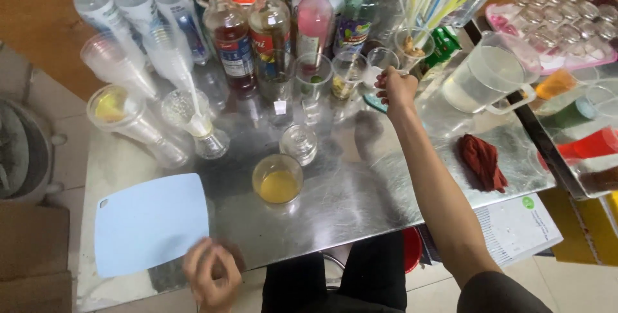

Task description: The person prepares a beverage by pouring liquids into a glass, adding ice, and cutting a lime. They then add the lime to the glass, seal it with a lid, and shake the mixture vigorously.

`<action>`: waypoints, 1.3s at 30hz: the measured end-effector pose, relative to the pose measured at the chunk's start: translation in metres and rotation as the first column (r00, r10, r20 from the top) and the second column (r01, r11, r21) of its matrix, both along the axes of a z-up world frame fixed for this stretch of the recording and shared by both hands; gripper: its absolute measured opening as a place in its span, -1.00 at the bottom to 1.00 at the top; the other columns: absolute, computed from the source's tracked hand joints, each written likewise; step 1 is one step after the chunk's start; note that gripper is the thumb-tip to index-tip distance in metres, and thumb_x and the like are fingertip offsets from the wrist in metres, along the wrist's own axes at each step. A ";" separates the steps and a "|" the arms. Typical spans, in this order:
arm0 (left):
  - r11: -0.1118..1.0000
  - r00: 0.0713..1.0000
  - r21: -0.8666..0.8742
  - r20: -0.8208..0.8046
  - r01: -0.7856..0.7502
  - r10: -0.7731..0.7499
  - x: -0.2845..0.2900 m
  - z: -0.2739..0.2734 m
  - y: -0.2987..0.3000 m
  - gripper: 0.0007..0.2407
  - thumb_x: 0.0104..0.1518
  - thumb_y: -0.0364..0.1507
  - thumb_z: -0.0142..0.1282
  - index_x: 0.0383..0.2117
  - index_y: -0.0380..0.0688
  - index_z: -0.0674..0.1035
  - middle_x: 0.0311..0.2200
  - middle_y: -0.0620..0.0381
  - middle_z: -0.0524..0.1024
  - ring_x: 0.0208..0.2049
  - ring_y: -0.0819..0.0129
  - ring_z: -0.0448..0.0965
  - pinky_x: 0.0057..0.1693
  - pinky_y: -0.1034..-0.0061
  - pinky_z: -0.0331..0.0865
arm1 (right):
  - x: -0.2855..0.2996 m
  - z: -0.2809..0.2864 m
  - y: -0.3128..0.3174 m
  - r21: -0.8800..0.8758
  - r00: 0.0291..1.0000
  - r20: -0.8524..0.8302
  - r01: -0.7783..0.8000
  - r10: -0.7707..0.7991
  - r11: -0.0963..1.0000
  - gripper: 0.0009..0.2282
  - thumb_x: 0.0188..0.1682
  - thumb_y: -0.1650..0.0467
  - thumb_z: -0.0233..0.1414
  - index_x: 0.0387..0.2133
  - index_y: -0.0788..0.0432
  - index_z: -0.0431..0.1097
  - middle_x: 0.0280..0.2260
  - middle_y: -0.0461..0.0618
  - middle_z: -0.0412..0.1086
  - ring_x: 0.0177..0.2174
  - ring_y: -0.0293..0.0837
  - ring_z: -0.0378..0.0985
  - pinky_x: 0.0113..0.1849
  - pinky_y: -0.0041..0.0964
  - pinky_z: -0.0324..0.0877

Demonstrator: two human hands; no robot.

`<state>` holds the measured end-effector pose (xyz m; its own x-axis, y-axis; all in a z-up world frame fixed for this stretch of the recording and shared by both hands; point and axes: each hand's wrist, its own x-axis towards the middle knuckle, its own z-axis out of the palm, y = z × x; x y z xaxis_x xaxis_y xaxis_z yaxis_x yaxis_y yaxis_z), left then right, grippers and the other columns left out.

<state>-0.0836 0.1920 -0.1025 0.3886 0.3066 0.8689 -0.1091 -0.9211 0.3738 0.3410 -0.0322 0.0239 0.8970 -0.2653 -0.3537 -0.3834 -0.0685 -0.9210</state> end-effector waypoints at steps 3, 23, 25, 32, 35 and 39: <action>0.968 0.965 0.052 -0.109 0.247 -0.240 -0.038 -0.092 -0.007 -0.80 0.12 -0.67 0.11 -0.17 -0.14 0.51 -0.12 -0.09 0.43 -0.29 0.13 0.63 -0.19 0.35 0.57 | -0.025 0.026 -0.020 0.002 0.999 -0.003 -0.052 0.052 0.999 -0.87 -0.10 0.40 -0.04 -0.58 0.14 0.40 -0.64 -0.09 0.35 -0.70 -0.24 0.28 -0.59 -0.39 0.07; 0.646 0.748 -0.714 -0.268 0.268 -0.607 0.102 0.063 -0.187 -0.46 -0.22 -0.38 0.58 -0.03 -0.14 0.60 -0.15 0.02 0.66 -0.06 0.12 0.66 0.03 0.26 0.54 | -0.260 0.018 -0.127 -0.252 0.772 0.271 -0.520 0.576 0.816 -0.88 -0.21 0.46 0.28 -0.45 0.26 0.54 -0.71 0.09 0.47 -0.69 -0.18 0.42 -0.57 -0.32 0.35; 0.648 0.749 -0.717 -0.276 0.257 -0.602 0.100 0.066 -0.184 -0.46 -0.24 -0.38 0.59 -0.04 -0.12 0.61 -0.16 0.07 0.66 -0.07 0.18 0.67 0.05 0.29 0.55 | -0.265 0.009 -0.129 -0.274 0.747 0.418 -0.440 0.517 0.855 -0.74 -0.22 0.48 0.33 -0.24 0.27 0.53 -0.65 0.09 0.52 -0.70 -0.18 0.48 -0.60 -0.35 0.39; 0.645 0.709 -0.707 -0.295 0.289 -0.641 0.099 0.076 -0.172 -0.50 -0.22 -0.49 0.52 -0.04 -0.13 0.61 -0.17 0.05 0.68 -0.06 0.11 0.67 0.06 0.19 0.53 | -0.271 0.020 -0.121 -0.391 0.500 0.608 -0.487 0.616 0.781 -0.92 -0.07 0.48 0.21 -0.33 0.19 0.62 -0.51 0.06 0.59 -0.56 -0.05 0.63 -0.46 -0.24 0.54; 0.674 0.717 -0.666 -0.295 0.319 -0.632 0.100 0.074 -0.160 -0.50 -0.19 -0.49 0.50 -0.02 -0.16 0.59 -0.15 0.01 0.66 -0.06 0.06 0.66 0.06 0.14 0.52 | -0.272 0.020 -0.118 -0.507 0.432 0.622 -0.412 0.653 0.757 -0.92 -0.06 0.49 0.20 -0.33 0.22 0.60 -0.55 0.06 0.56 -0.59 -0.03 0.61 -0.50 -0.24 0.53; 0.762 0.742 -0.545 -0.334 0.351 -0.581 0.101 0.073 -0.154 -0.51 -0.19 -0.46 0.52 -0.05 -0.19 0.60 -0.17 -0.01 0.65 -0.10 0.04 0.67 0.02 0.16 0.57 | -0.270 -0.017 -0.115 -0.570 0.460 0.594 -0.338 0.660 0.749 -0.88 0.01 0.49 0.15 -0.51 0.25 0.47 -0.73 0.07 0.42 -0.74 -0.02 0.51 -0.65 -0.28 0.43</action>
<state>0.0171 0.0382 -0.0296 0.8921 0.2570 0.3717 -0.1911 -0.5307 0.8257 0.0706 -0.1469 0.0064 0.7925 0.3718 0.4835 0.6032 -0.3606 -0.7114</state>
